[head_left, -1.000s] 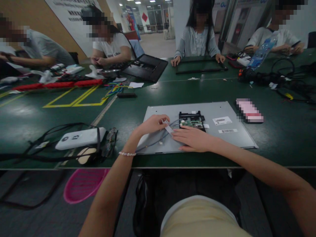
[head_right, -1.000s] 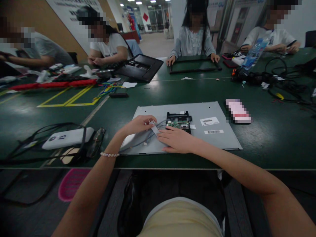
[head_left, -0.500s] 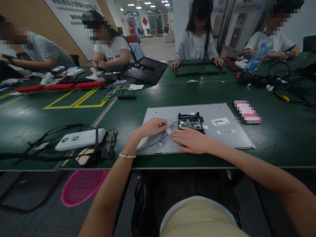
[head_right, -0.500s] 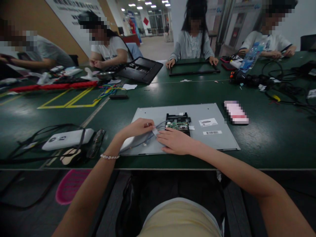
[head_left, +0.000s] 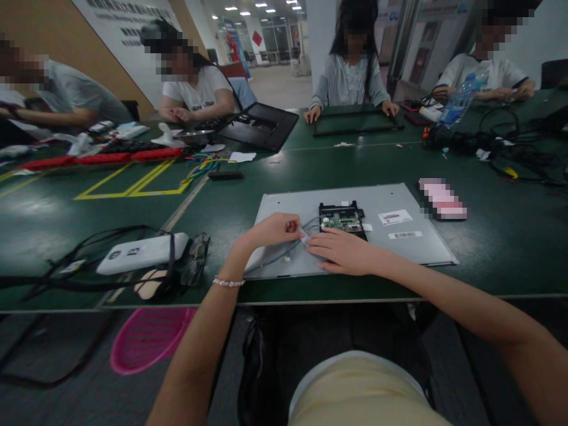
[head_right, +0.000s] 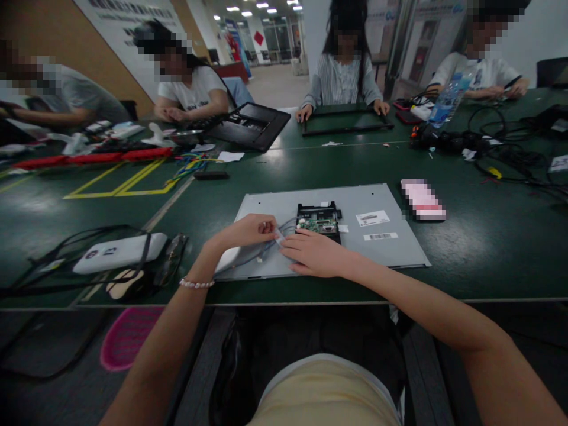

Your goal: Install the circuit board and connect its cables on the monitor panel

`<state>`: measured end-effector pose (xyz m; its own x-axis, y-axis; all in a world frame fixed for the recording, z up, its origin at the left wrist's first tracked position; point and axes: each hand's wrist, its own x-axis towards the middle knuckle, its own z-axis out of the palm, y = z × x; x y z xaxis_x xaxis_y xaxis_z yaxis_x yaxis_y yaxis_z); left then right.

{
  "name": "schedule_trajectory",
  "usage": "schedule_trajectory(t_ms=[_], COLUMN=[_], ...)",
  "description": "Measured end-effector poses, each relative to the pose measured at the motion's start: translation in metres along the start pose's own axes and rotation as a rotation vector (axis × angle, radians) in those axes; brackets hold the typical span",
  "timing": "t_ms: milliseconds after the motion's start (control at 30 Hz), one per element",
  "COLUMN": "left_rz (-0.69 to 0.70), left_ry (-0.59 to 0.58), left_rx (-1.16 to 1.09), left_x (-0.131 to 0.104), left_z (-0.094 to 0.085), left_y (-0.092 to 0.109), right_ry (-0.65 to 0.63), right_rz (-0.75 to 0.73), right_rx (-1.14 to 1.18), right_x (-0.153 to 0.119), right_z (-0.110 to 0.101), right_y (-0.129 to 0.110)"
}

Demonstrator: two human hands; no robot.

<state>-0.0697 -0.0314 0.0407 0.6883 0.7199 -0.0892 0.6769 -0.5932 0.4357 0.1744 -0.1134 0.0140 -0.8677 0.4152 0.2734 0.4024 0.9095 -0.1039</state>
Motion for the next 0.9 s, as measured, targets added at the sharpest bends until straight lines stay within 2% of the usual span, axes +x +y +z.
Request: schedule_trajectory(t_ms=[900], left_rz=[-0.012], left_ry=[0.018], left_rx=[0.02], left_x=[0.0025], left_z=[0.0032], left_y=[-0.0043], right_ry=[0.032], right_rz=[-0.033], right_rx=[-0.017], right_x=[0.0007], right_z=[0.0015], right_y=[-0.0021])
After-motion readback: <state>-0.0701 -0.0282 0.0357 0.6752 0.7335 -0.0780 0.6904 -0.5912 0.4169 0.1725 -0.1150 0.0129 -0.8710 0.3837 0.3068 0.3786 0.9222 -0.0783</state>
